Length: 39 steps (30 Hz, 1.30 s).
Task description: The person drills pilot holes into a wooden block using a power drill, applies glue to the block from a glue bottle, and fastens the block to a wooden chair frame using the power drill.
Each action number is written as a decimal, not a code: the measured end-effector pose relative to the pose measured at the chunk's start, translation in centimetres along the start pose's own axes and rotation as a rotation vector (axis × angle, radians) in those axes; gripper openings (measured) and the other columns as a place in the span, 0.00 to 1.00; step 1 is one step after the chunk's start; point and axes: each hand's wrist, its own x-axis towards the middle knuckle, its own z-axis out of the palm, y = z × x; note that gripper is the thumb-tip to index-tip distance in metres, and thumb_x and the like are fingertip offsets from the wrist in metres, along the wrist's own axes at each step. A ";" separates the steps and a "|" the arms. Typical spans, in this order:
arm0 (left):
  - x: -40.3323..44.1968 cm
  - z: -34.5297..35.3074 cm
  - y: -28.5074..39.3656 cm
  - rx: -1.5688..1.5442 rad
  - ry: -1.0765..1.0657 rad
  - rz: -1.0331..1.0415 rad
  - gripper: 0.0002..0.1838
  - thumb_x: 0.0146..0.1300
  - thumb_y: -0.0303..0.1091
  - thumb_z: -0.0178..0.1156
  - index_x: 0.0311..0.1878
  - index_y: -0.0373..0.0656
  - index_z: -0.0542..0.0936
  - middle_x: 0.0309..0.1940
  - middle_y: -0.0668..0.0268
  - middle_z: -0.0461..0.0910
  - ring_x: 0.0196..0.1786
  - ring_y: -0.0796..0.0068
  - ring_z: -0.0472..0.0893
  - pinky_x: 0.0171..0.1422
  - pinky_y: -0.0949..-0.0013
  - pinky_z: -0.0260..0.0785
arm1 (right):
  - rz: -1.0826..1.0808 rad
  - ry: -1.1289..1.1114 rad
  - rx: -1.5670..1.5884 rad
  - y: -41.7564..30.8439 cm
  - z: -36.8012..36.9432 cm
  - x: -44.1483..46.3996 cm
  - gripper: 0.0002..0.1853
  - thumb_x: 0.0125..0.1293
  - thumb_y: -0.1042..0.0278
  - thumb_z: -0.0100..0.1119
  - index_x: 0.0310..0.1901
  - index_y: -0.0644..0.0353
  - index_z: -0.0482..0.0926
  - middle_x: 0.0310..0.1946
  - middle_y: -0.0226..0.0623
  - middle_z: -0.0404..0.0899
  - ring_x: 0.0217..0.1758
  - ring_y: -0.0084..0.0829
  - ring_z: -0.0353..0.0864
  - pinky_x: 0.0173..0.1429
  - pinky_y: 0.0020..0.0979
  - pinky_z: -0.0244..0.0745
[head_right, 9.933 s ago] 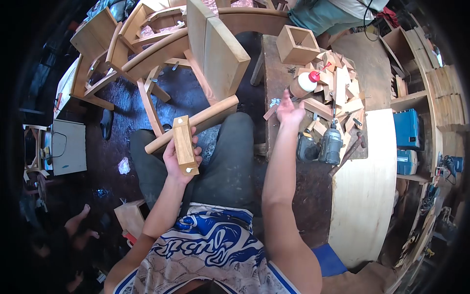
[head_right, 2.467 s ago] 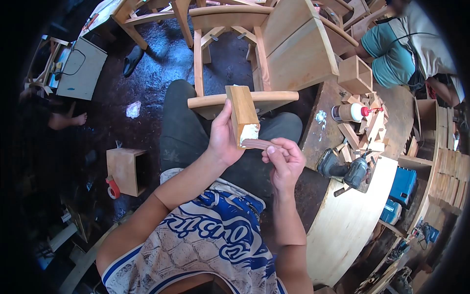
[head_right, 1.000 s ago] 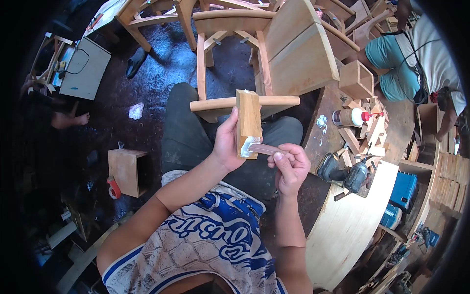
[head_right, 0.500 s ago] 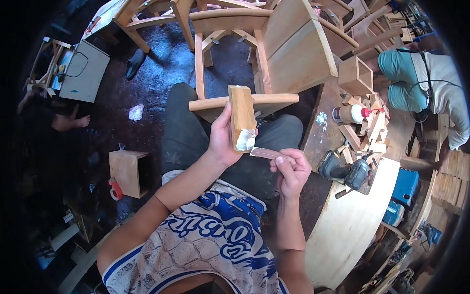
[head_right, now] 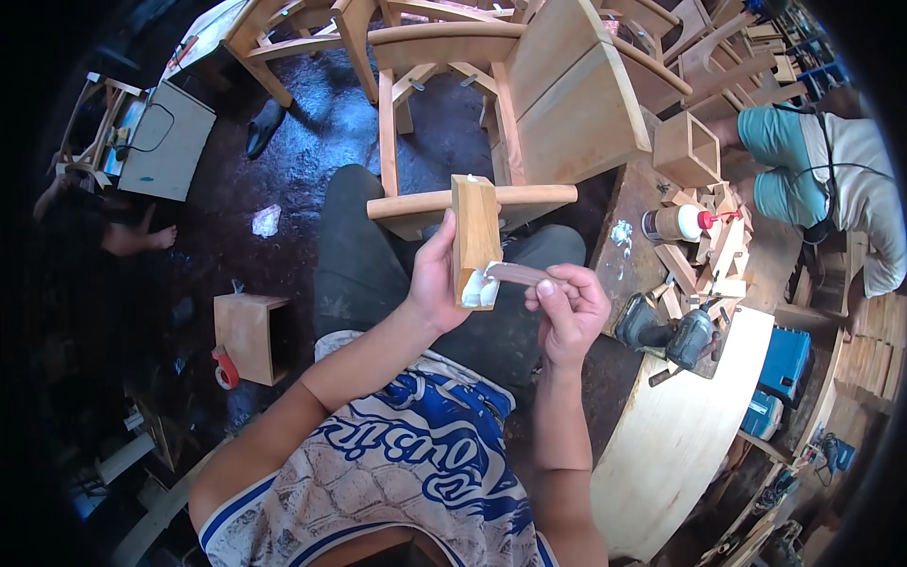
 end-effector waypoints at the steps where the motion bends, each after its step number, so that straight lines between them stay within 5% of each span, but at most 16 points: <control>1: 0.1 -0.2 0.1 0.005 -0.020 0.001 0.27 0.80 0.56 0.43 0.68 0.47 0.71 0.52 0.64 0.82 0.45 0.68 0.84 0.47 0.59 0.80 | 0.039 -0.011 -0.007 0.0 -0.2 -0.5 0.10 0.66 0.79 0.65 0.47 0.70 0.79 0.30 0.41 0.85 0.29 0.24 0.84 0.35 0.23 0.80; 14: -0.1 -0.1 -0.1 0.030 -0.014 0.012 0.24 0.80 0.54 0.44 0.66 0.48 0.72 0.51 0.63 0.81 0.51 0.69 0.83 0.51 0.60 0.79 | -0.027 0.036 -0.244 0.5 -0.2 -1.0 0.09 0.67 0.79 0.66 0.47 0.70 0.80 0.29 0.40 0.85 0.29 0.21 0.83 0.34 0.20 0.78; 22: 0.1 -0.8 0.2 0.005 -0.051 -0.001 0.25 0.80 0.55 0.43 0.66 0.47 0.72 0.51 0.63 0.81 0.48 0.68 0.84 0.51 0.60 0.79 | 0.120 -0.040 -0.108 1.1 -1.6 -2.3 0.09 0.65 0.81 0.65 0.47 0.69 0.79 0.30 0.41 0.85 0.29 0.23 0.84 0.34 0.21 0.80; 27: -0.1 -0.7 -0.4 -0.012 -0.035 -0.058 0.27 0.80 0.55 0.42 0.69 0.45 0.70 0.52 0.62 0.81 0.48 0.68 0.84 0.50 0.60 0.80 | -0.107 0.123 -0.195 0.8 -0.6 -1.2 0.09 0.67 0.79 0.65 0.47 0.69 0.79 0.31 0.41 0.85 0.30 0.24 0.85 0.35 0.24 0.80; 29: -0.4 -1.5 -0.3 0.001 -0.236 -0.111 0.27 0.81 0.53 0.42 0.70 0.45 0.69 0.55 0.62 0.81 0.52 0.69 0.83 0.55 0.61 0.78 | -0.113 0.117 -0.124 -0.2 -0.7 -0.3 0.09 0.67 0.79 0.65 0.48 0.69 0.78 0.31 0.42 0.85 0.31 0.25 0.85 0.36 0.24 0.81; 32: -1.2 -1.6 -0.2 0.202 -0.215 -0.090 0.27 0.79 0.50 0.48 0.70 0.41 0.68 0.56 0.62 0.80 0.55 0.72 0.81 0.60 0.66 0.74 | -0.128 0.103 -0.055 -1.3 -0.5 1.3 0.10 0.67 0.79 0.63 0.49 0.68 0.77 0.30 0.42 0.85 0.29 0.25 0.84 0.35 0.25 0.80; 35: -2.0 -2.2 0.2 0.535 -0.411 -0.020 0.32 0.75 0.50 0.52 0.72 0.37 0.66 0.60 0.62 0.77 0.60 0.73 0.78 0.63 0.69 0.70 | 0.043 0.130 0.092 -2.0 -0.7 2.4 0.10 0.67 0.79 0.60 0.49 0.68 0.78 0.28 0.40 0.83 0.25 0.25 0.81 0.31 0.24 0.78; 39: -2.1 -3.4 0.5 0.599 -0.453 0.016 0.33 0.73 0.51 0.53 0.70 0.33 0.70 0.60 0.61 0.74 0.62 0.72 0.74 0.64 0.69 0.66 | 0.226 0.092 0.228 -2.3 -0.7 3.3 0.11 0.68 0.77 0.58 0.50 0.67 0.78 0.27 0.40 0.84 0.24 0.26 0.81 0.28 0.23 0.76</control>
